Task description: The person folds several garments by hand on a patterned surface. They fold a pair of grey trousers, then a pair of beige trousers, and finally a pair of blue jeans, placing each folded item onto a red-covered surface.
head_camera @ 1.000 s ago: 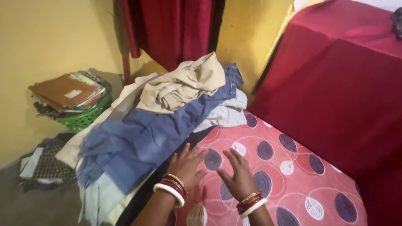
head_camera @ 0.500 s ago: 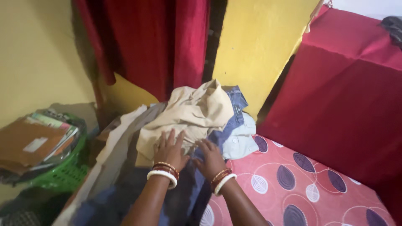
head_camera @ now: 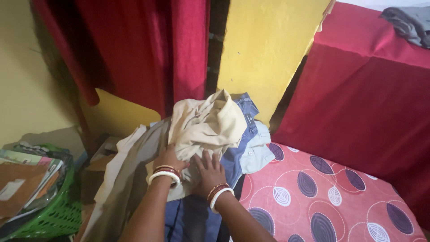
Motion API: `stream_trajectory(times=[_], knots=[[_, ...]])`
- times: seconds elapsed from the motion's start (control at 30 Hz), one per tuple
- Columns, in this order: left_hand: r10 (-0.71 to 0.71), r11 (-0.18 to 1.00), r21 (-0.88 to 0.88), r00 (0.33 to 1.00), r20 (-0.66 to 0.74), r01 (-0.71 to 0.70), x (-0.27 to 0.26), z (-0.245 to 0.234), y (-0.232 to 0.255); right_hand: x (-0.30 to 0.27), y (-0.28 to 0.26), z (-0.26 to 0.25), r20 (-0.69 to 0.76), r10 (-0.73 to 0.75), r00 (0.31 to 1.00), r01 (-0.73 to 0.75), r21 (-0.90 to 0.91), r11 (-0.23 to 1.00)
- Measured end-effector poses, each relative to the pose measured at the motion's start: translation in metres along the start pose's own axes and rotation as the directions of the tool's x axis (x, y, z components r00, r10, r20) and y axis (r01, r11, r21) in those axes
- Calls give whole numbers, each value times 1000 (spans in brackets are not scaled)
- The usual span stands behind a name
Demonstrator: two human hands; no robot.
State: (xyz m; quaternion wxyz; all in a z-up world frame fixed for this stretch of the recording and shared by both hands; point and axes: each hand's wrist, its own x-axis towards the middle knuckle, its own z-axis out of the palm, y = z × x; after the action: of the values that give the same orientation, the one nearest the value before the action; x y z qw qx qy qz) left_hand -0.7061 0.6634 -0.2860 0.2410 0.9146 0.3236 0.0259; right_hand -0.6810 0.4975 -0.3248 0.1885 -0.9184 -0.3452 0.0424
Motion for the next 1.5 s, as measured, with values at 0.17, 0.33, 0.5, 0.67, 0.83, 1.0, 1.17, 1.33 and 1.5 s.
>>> stream_trajectory(times=[0.17,0.33,0.5,0.67,0.83,1.0,1.17,1.33,1.5], knots=[[68,990,-127,996,60,-60,-43,5,34,-21,24,12,-279,-22,960,85,217,972],[284,867,-450,955,89,-216,-112,29,74,-87,91,3,-449,8,894,204,421,884],[391,807,-522,912,121,-277,-194,71,134,-196,166,-38,-395,63,916,217,623,752],[479,786,-557,835,272,-270,-256,106,194,-309,237,-102,-242,197,950,101,836,539],[618,669,-724,665,418,-166,-302,151,224,-410,304,-169,-322,363,875,107,857,504],[462,875,-283,854,238,-394,-312,149,225,-476,323,-228,-468,504,726,269,868,418],[678,618,-633,723,131,-465,-354,127,260,-488,304,-251,-606,399,688,497,794,350],[972,75,-985,231,38,-153,-411,107,300,-473,283,-255,-584,364,725,520,811,266],[873,169,-961,487,43,-219,-430,113,311,-458,265,-256,-693,365,621,461,700,546]])
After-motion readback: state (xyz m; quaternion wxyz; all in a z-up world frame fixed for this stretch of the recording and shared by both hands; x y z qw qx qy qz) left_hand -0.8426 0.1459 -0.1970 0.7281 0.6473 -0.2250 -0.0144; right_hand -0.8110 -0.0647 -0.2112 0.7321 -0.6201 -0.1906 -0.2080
